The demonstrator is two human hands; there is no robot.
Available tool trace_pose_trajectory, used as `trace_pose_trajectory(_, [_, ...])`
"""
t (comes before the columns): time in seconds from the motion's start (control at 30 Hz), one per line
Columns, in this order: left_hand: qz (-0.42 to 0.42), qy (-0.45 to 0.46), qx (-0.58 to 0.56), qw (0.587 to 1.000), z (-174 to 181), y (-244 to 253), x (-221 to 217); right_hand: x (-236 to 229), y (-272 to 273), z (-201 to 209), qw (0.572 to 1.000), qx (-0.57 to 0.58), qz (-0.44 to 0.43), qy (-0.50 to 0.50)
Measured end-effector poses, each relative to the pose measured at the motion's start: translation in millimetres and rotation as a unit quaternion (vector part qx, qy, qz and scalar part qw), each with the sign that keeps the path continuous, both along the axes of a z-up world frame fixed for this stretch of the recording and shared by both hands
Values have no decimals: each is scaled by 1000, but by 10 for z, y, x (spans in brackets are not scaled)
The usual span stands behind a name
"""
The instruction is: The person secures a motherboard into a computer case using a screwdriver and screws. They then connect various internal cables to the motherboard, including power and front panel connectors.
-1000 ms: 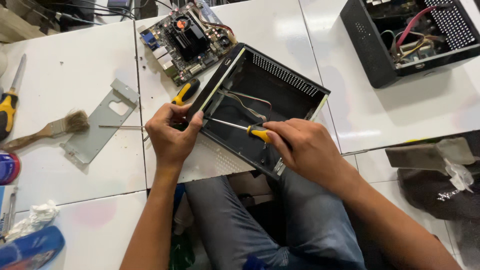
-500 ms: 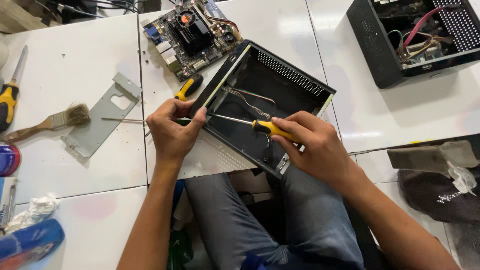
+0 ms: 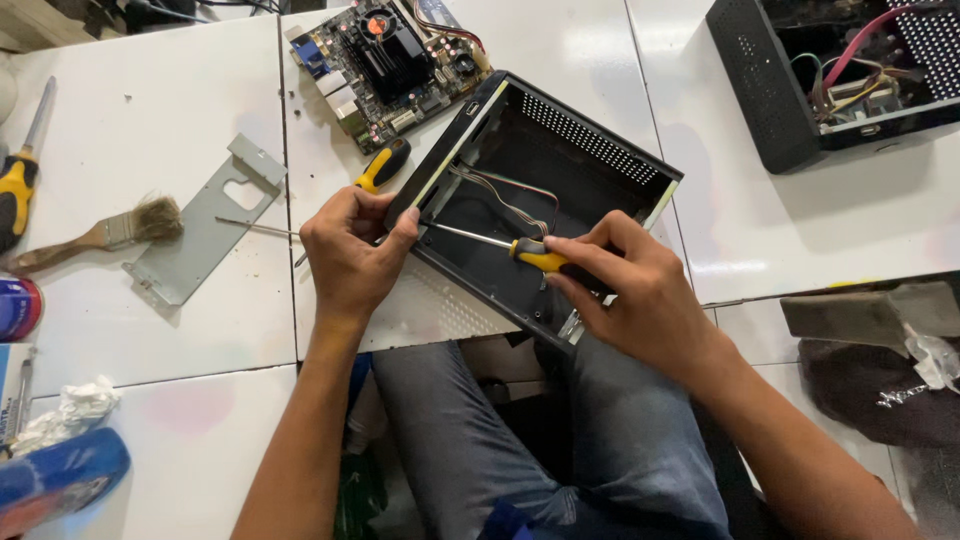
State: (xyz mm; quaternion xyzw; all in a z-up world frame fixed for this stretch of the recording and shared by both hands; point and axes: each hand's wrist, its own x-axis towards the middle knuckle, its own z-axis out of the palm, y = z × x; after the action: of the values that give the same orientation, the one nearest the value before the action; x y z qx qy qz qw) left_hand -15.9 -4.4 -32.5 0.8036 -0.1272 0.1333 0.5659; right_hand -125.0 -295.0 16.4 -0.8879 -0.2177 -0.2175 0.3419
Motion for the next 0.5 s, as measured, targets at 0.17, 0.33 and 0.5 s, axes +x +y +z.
trace_pose_trajectory(0.17, [-5, -3, -9, 1000, -1, -19, 4, 30, 18, -70, 997, -33, -75, 8])
trace_pose_trajectory(0.33, [-2, -7, -1, 1000, 71, -40, 15, 56, -49, 102, 999, -10, 24, 34])
trace_pose_trajectory(0.5, [3, 0, -5, 1000, 9, -16, -18, 6, -13, 157, 1000, -21, 22, 3])
